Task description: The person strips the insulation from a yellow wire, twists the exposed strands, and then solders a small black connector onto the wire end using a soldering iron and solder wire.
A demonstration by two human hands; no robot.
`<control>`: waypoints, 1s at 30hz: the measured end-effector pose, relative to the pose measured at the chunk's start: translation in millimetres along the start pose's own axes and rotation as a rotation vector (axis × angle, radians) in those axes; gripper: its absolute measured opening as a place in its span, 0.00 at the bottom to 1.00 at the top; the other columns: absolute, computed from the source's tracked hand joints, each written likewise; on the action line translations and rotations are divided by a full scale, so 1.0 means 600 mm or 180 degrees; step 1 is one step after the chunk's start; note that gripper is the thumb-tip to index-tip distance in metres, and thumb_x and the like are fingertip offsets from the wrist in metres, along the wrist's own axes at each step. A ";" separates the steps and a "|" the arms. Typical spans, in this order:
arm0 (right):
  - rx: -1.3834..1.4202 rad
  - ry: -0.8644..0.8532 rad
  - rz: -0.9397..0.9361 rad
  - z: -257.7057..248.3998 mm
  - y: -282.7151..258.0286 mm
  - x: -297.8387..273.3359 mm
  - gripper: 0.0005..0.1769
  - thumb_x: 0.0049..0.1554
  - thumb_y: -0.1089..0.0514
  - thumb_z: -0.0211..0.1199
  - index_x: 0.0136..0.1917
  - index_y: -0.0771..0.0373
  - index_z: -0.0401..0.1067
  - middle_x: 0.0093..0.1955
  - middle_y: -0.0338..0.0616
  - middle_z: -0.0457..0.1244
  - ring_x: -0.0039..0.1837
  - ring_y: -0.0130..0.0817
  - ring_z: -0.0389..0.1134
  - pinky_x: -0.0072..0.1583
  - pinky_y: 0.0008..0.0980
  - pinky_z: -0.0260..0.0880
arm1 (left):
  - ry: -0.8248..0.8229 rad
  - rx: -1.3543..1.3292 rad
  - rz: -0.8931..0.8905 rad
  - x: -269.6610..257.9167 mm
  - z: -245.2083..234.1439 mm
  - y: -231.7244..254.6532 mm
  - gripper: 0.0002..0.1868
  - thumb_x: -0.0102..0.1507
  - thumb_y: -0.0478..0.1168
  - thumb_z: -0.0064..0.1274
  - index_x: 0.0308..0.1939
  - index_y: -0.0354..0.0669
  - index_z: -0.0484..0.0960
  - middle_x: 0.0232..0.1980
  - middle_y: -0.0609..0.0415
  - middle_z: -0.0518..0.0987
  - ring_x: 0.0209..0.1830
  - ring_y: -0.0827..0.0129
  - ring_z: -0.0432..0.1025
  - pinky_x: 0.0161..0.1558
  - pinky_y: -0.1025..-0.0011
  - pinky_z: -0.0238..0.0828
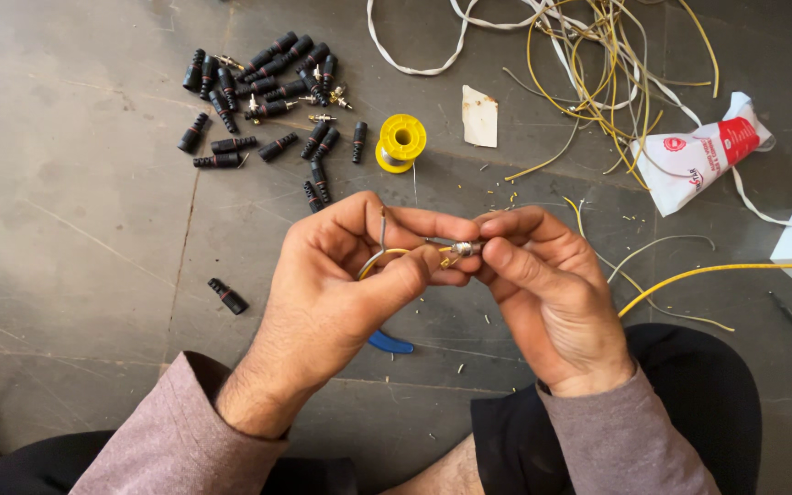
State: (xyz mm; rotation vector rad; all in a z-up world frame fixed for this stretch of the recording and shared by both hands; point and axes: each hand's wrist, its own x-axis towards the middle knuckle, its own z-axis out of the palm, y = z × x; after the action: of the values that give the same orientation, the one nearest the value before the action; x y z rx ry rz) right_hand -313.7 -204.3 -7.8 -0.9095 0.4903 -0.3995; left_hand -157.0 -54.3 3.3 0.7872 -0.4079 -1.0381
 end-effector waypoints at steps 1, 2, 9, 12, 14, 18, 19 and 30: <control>0.0016 0.0002 -0.0007 0.000 0.000 0.000 0.07 0.61 0.66 0.65 0.55 0.67 0.76 0.54 0.48 0.70 0.57 0.37 0.71 0.64 0.41 0.70 | 0.0012 -0.0002 -0.0011 0.000 0.000 0.000 0.06 0.64 0.21 0.50 0.35 0.31 0.73 0.55 0.32 0.82 0.49 0.59 0.82 0.56 0.59 0.83; 0.0022 0.0001 -0.0014 -0.001 0.000 0.001 0.07 0.61 0.66 0.65 0.55 0.67 0.76 0.54 0.48 0.70 0.57 0.37 0.71 0.64 0.41 0.70 | 0.0017 0.0021 -0.0008 0.000 0.001 0.000 0.06 0.64 0.21 0.50 0.34 0.31 0.73 0.55 0.32 0.82 0.49 0.59 0.81 0.56 0.59 0.83; 0.0023 -0.0013 -0.0037 0.000 0.000 0.004 0.07 0.62 0.65 0.65 0.55 0.67 0.75 0.54 0.49 0.70 0.56 0.39 0.70 0.63 0.41 0.70 | -0.0021 0.0056 0.0045 -0.001 0.001 0.001 0.07 0.62 0.19 0.48 0.35 0.31 0.72 0.55 0.32 0.82 0.52 0.58 0.81 0.58 0.59 0.83; 0.0011 0.0026 -0.0051 0.006 -0.006 0.004 0.07 0.63 0.64 0.64 0.54 0.66 0.75 0.54 0.49 0.69 0.56 0.39 0.70 0.62 0.41 0.70 | -0.0009 0.0107 0.0039 0.000 0.006 0.005 0.08 0.62 0.18 0.48 0.34 0.31 0.72 0.55 0.31 0.82 0.53 0.57 0.81 0.59 0.59 0.82; 0.0046 0.0104 -0.0071 0.012 -0.008 0.006 0.06 0.64 0.62 0.62 0.54 0.66 0.75 0.54 0.48 0.69 0.57 0.38 0.70 0.62 0.41 0.70 | 0.0003 0.0116 0.0054 0.000 0.008 0.009 0.08 0.61 0.18 0.47 0.34 0.32 0.72 0.56 0.31 0.82 0.53 0.55 0.81 0.59 0.58 0.82; 0.0161 0.0345 -0.0258 -0.003 -0.025 0.011 0.09 0.66 0.58 0.60 0.53 0.66 0.74 0.52 0.48 0.69 0.55 0.40 0.71 0.58 0.42 0.71 | 0.0180 0.0629 0.0050 -0.004 0.000 0.008 0.08 0.61 0.19 0.44 0.33 0.33 0.72 0.56 0.32 0.83 0.51 0.52 0.83 0.57 0.58 0.84; 0.0169 0.0407 -0.0350 -0.019 -0.038 0.012 0.10 0.67 0.56 0.59 0.53 0.66 0.74 0.50 0.49 0.69 0.53 0.41 0.71 0.57 0.42 0.71 | 0.0227 0.0718 0.0027 -0.005 -0.006 0.006 0.09 0.60 0.19 0.43 0.33 0.33 0.72 0.57 0.32 0.83 0.52 0.51 0.83 0.57 0.57 0.83; -0.0995 0.3286 -0.1134 -0.452 -0.173 -0.258 0.15 0.62 0.51 0.63 0.54 0.64 0.73 0.47 0.46 0.68 0.48 0.38 0.70 0.50 0.37 0.72 | -0.0367 0.1180 -0.0425 0.046 -0.248 -0.120 0.19 0.69 0.31 0.40 0.62 0.28 0.74 0.63 0.27 0.77 0.63 0.45 0.76 0.61 0.57 0.68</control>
State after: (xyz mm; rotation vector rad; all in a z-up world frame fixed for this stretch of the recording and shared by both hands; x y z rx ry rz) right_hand -604.9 -355.8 -27.3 -1.0524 1.3673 -1.1573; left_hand -92.5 -41.3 -150.6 1.0993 -0.6659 -1.1523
